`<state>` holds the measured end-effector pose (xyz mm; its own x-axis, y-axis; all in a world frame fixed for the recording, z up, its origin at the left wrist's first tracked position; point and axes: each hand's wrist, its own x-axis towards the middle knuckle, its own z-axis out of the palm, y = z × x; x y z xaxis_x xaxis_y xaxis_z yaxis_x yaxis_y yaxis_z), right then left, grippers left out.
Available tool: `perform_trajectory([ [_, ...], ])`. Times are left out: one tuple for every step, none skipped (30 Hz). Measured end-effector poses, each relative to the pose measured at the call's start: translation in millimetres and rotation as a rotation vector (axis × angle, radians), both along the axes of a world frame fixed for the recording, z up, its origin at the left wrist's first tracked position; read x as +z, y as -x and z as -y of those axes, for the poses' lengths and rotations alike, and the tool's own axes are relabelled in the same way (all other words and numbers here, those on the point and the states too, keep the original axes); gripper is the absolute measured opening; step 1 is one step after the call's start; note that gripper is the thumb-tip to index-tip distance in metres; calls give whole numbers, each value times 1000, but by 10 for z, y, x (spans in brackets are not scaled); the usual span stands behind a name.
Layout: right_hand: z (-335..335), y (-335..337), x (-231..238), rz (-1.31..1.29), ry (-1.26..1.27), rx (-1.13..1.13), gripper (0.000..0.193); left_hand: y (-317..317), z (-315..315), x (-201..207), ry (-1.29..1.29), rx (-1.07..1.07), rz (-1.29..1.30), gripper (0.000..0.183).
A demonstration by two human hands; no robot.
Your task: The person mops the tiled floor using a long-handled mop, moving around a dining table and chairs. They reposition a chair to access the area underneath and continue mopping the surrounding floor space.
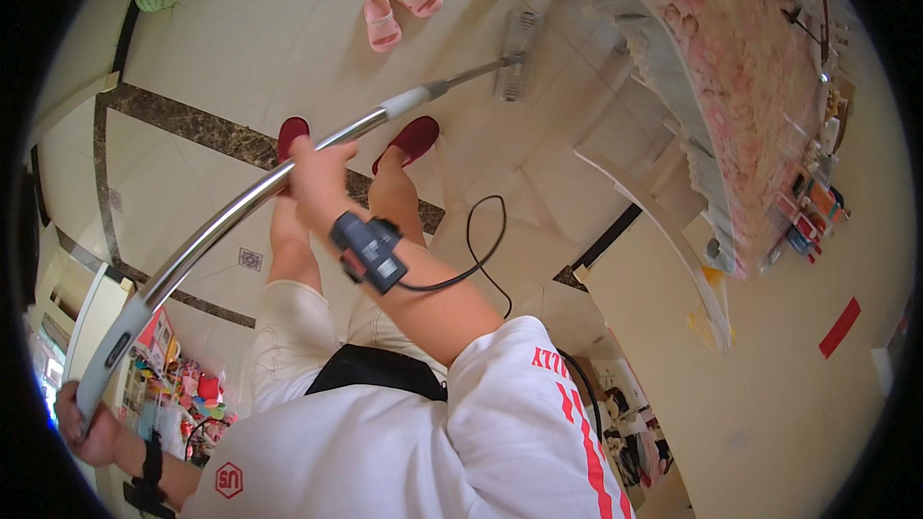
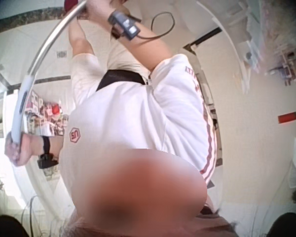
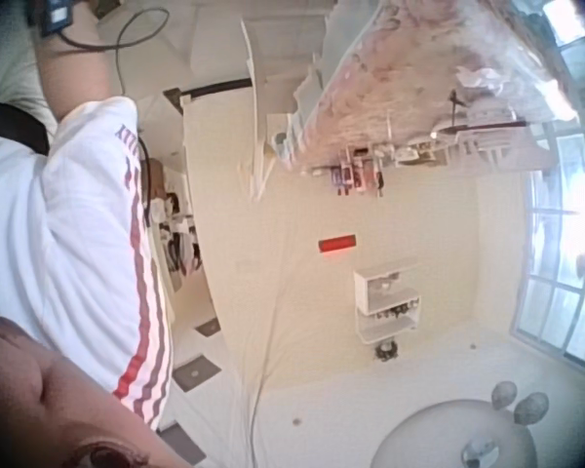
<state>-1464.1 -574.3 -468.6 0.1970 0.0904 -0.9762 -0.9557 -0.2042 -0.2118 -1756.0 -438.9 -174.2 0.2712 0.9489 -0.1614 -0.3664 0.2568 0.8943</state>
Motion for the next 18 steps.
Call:
perform_trajectory([
  [63,-192,-64,-28,-16,-7,35,-205,78,-146,76,113,33,23],
  [129,-363,-155,26,-10,-3,25,-421,190,-312,102,219,121,25],
  [205,-538,-284,141,89,-26,17,-641,312,-454,166,204,102,25],
  [333,-770,-437,158,-76,-48,13,-839,448,-589,167,262,114,25],
  [505,-1032,-577,115,-55,105,13,-1013,623,-708,220,219,58,25],
  [653,-1264,-717,94,-77,68,11,-1160,786,-824,231,287,-16,25],
  [822,-1476,-802,100,-186,12,11,-1289,919,-960,197,65,11,26],
  [922,-1695,-878,124,-150,23,12,-1393,1025,-1050,149,-86,-17,27],
  [982,-1835,-939,193,-75,11,12,-1461,1116,-1088,150,-152,-114,29],
  [1032,-1905,-970,154,-79,29,12,-1487,1160,-1127,157,-154,-79,29],
  [1044,-1949,-962,158,-81,30,12,-1493,1186,-1152,172,-148,-76,29],
  [1018,-1916,-930,153,-84,29,13,-1457,1165,-1126,197,-104,-96,28],
  [974,-1834,-869,202,-14,81,11,-1408,1143,-1093,223,-108,-131,28],
  [909,-1739,-789,157,-34,124,11,-1333,1097,-1042,208,-74,-95,29],
  [848,-1587,-715,140,14,137,11,-1231,1020,-966,211,-34,-103,30],
  [793,-1412,-635,120,63,152,11,-1132,972,-870,212,-66,-117,30],
  [732,-1211,-565,100,56,184,9,-1022,916,-734,215,9,-114,30],
  [676,-1033,-503,82,43,217,9,-912,841,-570,211,13,-113,30],
])
